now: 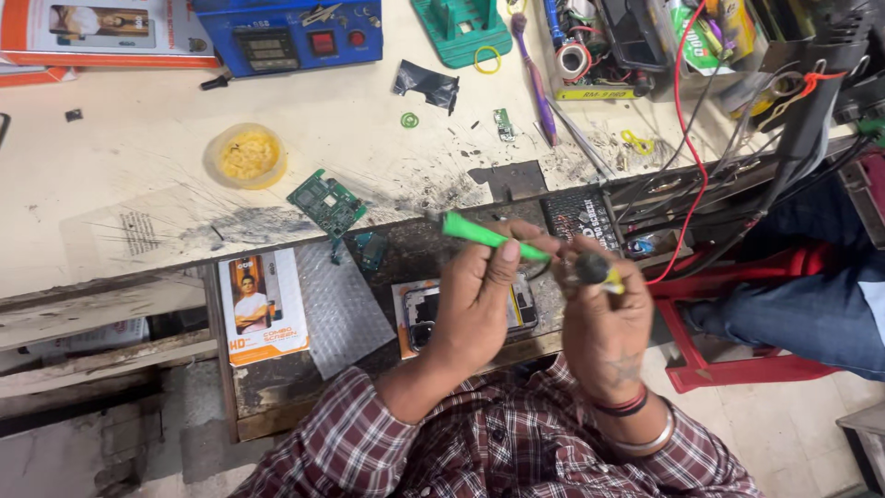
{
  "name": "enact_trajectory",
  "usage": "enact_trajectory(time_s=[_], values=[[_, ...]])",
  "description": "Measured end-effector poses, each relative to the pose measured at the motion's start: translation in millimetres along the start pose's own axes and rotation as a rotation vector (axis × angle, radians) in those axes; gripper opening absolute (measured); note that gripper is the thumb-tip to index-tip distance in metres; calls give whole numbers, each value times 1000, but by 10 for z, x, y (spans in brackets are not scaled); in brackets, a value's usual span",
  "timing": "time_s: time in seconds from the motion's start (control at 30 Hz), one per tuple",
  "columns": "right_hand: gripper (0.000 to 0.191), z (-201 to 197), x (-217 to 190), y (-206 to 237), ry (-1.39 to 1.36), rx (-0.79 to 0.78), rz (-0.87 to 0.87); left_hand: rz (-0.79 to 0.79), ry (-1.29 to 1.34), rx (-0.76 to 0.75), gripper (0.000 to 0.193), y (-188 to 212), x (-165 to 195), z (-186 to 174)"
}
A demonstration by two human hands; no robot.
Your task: The person uses a precision screwdriver to remove screws from a disassembled smartphone, then uses a soldering iron to heat and remove a small component. The person handles the phone, screwdriver, and soldering iron throughout the clip.
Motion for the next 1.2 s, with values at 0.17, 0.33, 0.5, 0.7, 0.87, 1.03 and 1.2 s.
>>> enact_trajectory(time_s=[0.17, 0.33, 0.5, 0.7, 0.87, 1.03, 1.2], values=[[19, -102, -176, -260, 37, -33, -54, -173, -449, -19, 39, -31, 112, -216], [28, -177, -93, -461, 88, -60, -105, -158, -881, 28, 40, -86, 112, -370], [24, -261, 265, -558, 24, 43, -78, 0, -869, 53, 35, -81, 44, -463], [20, -430, 510, -561, -16, 119, -34, 88, -881, 79, 30, -79, -48, -551], [27, -537, 629, -550, -14, 162, -39, 36, -915, 81, 30, -91, -131, -573], [28, -647, 675, -547, -21, 220, -56, 36, -929, 89, 31, -89, -180, -582], [26, -688, 697, -545, -27, 205, -58, -9, -954, 75, 33, -97, -260, -579]])
Point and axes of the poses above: each hand's wrist, its own y-axis away from the middle knuckle, its own z-axis out of the palm, x = y × z, the point moved 6 cm from there along -y, towards the middle knuckle, and after that the axes turned 14 degrees about -z, right-handed, at the moved point
